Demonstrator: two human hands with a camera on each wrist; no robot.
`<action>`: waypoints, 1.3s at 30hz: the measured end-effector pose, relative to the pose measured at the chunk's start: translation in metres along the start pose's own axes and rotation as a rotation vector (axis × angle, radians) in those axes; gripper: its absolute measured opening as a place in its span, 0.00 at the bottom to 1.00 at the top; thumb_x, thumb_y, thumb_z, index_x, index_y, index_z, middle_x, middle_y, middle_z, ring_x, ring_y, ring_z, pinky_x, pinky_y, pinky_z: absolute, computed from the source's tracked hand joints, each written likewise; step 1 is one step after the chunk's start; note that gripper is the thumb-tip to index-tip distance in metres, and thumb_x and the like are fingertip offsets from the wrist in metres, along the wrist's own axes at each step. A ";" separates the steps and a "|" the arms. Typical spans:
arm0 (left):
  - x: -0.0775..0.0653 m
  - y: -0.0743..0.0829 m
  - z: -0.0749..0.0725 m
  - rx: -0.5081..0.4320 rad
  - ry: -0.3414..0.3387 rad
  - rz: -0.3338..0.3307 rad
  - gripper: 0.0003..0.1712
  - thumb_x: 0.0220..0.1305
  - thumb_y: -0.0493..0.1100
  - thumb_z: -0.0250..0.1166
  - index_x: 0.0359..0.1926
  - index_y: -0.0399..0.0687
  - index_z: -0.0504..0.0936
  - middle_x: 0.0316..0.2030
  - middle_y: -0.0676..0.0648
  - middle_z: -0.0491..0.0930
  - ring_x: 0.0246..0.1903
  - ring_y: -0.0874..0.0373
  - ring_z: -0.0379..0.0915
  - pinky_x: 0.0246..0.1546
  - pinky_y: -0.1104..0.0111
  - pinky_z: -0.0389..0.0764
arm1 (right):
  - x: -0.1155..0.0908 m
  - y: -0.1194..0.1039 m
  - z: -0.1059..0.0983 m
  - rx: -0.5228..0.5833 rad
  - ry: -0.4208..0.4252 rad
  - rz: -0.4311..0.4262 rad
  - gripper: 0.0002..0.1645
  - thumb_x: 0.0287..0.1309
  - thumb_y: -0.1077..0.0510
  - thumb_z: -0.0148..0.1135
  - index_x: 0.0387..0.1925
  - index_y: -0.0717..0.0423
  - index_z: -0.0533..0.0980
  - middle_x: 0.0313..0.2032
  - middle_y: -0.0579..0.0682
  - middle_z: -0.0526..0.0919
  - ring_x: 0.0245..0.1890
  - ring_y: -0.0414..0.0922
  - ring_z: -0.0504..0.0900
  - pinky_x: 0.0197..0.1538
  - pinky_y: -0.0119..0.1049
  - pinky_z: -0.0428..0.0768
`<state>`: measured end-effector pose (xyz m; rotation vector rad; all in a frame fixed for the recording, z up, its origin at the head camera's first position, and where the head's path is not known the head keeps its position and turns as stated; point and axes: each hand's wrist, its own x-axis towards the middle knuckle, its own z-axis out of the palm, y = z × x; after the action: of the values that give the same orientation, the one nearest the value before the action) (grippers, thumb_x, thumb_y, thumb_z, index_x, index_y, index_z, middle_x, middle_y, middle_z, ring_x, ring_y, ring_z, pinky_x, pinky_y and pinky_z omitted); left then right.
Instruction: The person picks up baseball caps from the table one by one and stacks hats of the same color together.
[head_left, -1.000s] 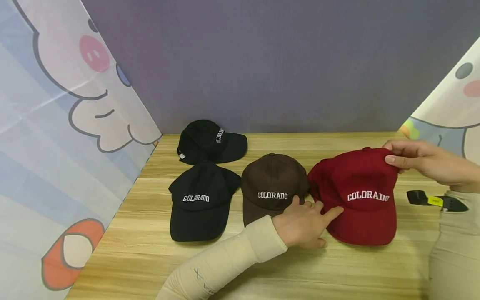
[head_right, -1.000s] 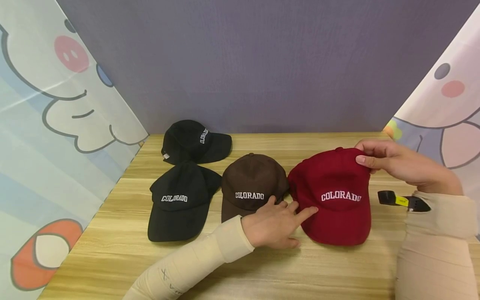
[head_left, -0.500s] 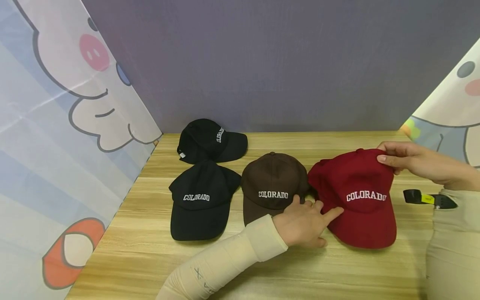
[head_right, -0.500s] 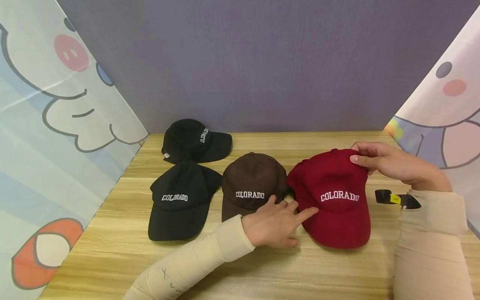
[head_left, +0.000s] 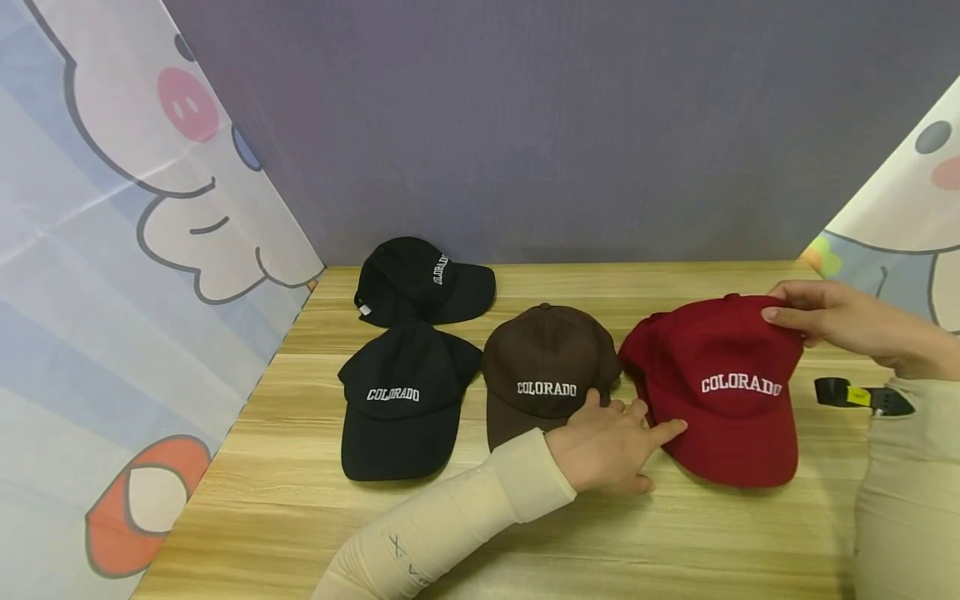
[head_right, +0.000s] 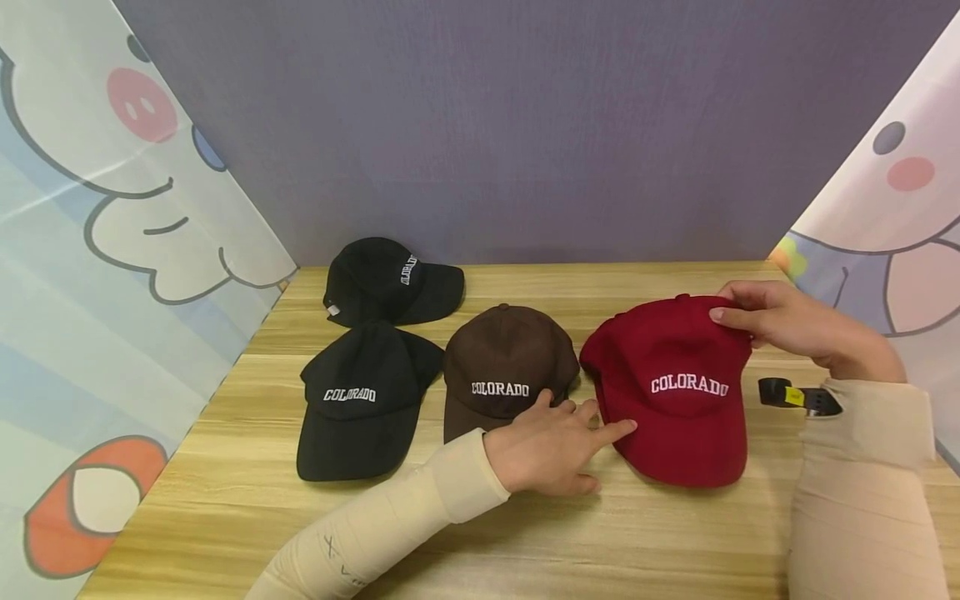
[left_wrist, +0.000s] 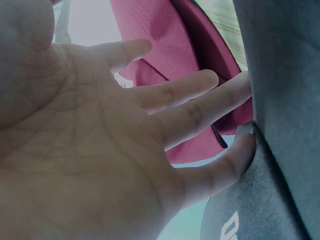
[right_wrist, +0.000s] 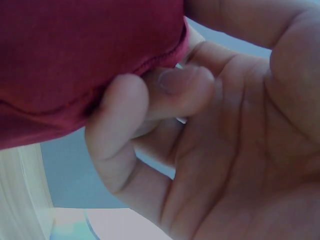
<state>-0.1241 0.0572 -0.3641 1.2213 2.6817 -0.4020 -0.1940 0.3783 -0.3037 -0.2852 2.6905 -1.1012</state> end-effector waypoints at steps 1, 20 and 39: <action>0.000 0.000 0.000 0.004 -0.005 -0.001 0.49 0.62 0.74 0.63 0.78 0.86 0.48 0.69 0.61 0.66 0.63 0.63 0.69 0.60 0.60 0.69 | 0.000 0.000 0.000 -0.002 0.005 0.006 0.08 0.76 0.59 0.52 0.45 0.58 0.77 0.33 0.44 0.85 0.32 0.44 0.85 0.36 0.35 0.82; 0.003 0.000 0.000 -0.028 -0.055 0.046 0.47 0.65 0.72 0.61 0.77 0.90 0.46 0.79 0.69 0.48 0.71 0.60 0.64 0.70 0.52 0.65 | 0.004 -0.012 0.006 -0.134 -0.006 0.074 0.17 0.75 0.48 0.56 0.48 0.59 0.74 0.35 0.45 0.82 0.34 0.39 0.81 0.36 0.35 0.81; 0.005 0.002 0.003 -0.016 -0.096 0.050 0.45 0.65 0.71 0.62 0.77 0.91 0.48 0.78 0.71 0.51 0.73 0.62 0.60 0.73 0.48 0.59 | 0.010 -0.013 0.016 -0.307 -0.029 0.067 0.32 0.62 0.47 0.71 0.59 0.60 0.74 0.44 0.52 0.82 0.33 0.37 0.78 0.34 0.34 0.79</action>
<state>-0.1258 0.0608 -0.3685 1.2299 2.5638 -0.4195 -0.1973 0.3556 -0.3067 -0.2560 2.8149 -0.6570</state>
